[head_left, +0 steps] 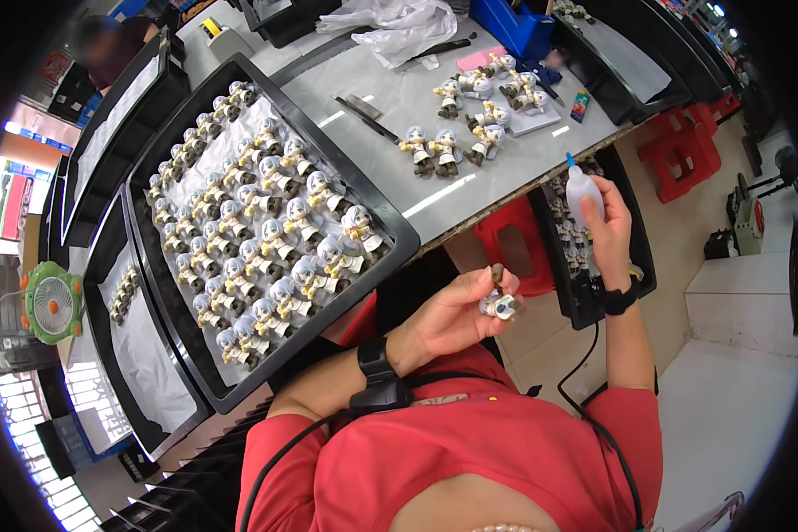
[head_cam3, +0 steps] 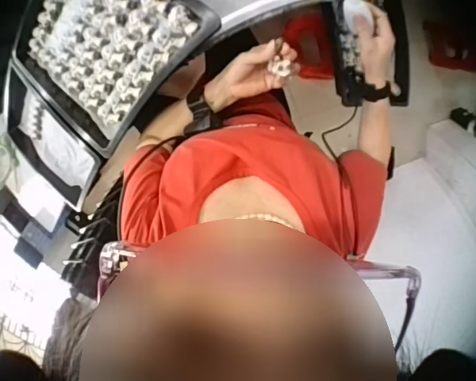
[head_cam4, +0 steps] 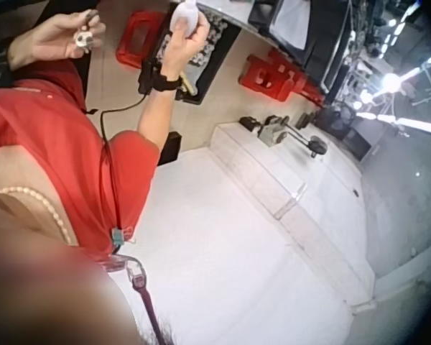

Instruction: Assembling small plastic figurines by gluing parts together and arranging them in a tray.

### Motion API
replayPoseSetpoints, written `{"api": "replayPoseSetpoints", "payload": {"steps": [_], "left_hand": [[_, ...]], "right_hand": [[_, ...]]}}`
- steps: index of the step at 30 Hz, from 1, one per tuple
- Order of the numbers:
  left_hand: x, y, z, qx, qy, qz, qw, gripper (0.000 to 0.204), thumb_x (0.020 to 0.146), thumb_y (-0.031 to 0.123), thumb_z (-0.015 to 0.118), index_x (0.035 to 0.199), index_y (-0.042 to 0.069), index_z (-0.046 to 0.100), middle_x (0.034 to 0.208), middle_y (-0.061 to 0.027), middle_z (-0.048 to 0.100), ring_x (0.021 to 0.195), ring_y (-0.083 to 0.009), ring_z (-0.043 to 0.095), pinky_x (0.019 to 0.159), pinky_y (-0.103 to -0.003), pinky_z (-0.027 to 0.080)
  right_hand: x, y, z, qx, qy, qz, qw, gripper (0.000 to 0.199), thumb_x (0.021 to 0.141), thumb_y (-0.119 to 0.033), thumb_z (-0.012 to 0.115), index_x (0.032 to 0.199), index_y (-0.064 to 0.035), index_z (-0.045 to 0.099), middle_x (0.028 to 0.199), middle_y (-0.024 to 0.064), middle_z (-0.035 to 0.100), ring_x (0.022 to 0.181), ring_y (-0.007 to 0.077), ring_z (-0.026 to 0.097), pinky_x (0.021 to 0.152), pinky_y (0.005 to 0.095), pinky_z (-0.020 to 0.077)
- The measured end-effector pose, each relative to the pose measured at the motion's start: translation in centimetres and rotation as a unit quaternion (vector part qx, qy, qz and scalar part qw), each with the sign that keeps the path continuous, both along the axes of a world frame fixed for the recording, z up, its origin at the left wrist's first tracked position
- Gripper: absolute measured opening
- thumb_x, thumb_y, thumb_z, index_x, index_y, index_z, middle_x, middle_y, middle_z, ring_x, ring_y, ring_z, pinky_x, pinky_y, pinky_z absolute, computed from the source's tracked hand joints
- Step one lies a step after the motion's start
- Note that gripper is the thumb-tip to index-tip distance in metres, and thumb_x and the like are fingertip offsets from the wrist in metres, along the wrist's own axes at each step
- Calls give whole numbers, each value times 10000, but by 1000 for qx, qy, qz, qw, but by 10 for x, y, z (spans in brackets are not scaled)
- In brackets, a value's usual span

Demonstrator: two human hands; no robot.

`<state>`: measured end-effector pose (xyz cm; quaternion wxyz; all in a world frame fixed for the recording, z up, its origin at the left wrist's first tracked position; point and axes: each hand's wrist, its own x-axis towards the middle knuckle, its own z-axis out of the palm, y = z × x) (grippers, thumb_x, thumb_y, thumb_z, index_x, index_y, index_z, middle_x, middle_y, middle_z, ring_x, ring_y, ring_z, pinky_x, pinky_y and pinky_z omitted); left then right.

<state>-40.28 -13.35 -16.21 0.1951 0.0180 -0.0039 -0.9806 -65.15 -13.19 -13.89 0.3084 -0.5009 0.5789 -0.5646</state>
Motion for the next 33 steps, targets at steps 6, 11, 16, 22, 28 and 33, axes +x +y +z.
{"api": "replayPoseSetpoints", "payload": {"steps": [6, 11, 16, 22, 28, 33], "left_hand": [[-3, -2, -3, -44, 77, -5, 996, 172, 891, 229, 527, 936, 73, 584, 909, -33, 457, 841, -150, 415, 613, -224, 455], [-4, -5, -5, -23, 72, -9, 997, 170, 899, 232, 514, 950, 86, 582, 925, -29, 454, 917, -170, 452, 637, -244, 469], [-2, -7, -12, 72, -24, -22, 997, 164, 891, 217, 531, 1016, 115, 563, 985, 5, 531, 915, -138, 533, 667, -270, 495], [3, -6, -24, 111, -140, -61, 982, 211, 870, 217, 567, 1028, 77, 574, 955, 3, 580, 827, -139, 569, 664, -271, 504], [7, -12, -18, 77, -168, -38, 982, 184, 858, 215, 585, 991, 88, 584, 952, 10, 587, 812, -123, 567, 651, -266, 498], [8, -12, -14, 66, -182, -22, 981, 165, 859, 212, 584, 971, 91, 593, 962, 10, 588, 812, -122, 570, 647, -264, 500]], "right_hand": [[-9, -25, -11, -41, -7, -27, 999, 342, 856, -247, 609, 1085, -8, 521, 979, 22, 557, 885, 78, 504, 790, 219, 400], [-12, -41, -12, -59, -15, -39, 997, 343, 858, -240, 607, 1090, -5, 516, 976, 24, 558, 879, 79, 509, 781, 219, 406], [-20, -53, -17, -75, -4, -65, 995, 335, 860, -237, 606, 1084, -6, 513, 981, 23, 565, 884, 75, 515, 783, 220, 414], [-33, -76, -26, -102, -18, -105, 989, 320, 869, -213, 594, 1084, -1, 489, 975, 30, 567, 868, 75, 521, 781, 221, 415], [-50, -98, -37, -113, 7, -172, 979, 305, 851, -153, 607, 1075, 13, 485, 994, 63, 590, 873, 95, 540, 779, 223, 420], [-71, -101, -38, -136, 50, -227, 963, 315, 841, -161, 618, 1059, 24, 484, 993, 83, 611, 860, 109, 556, 766, 234, 435]]}}
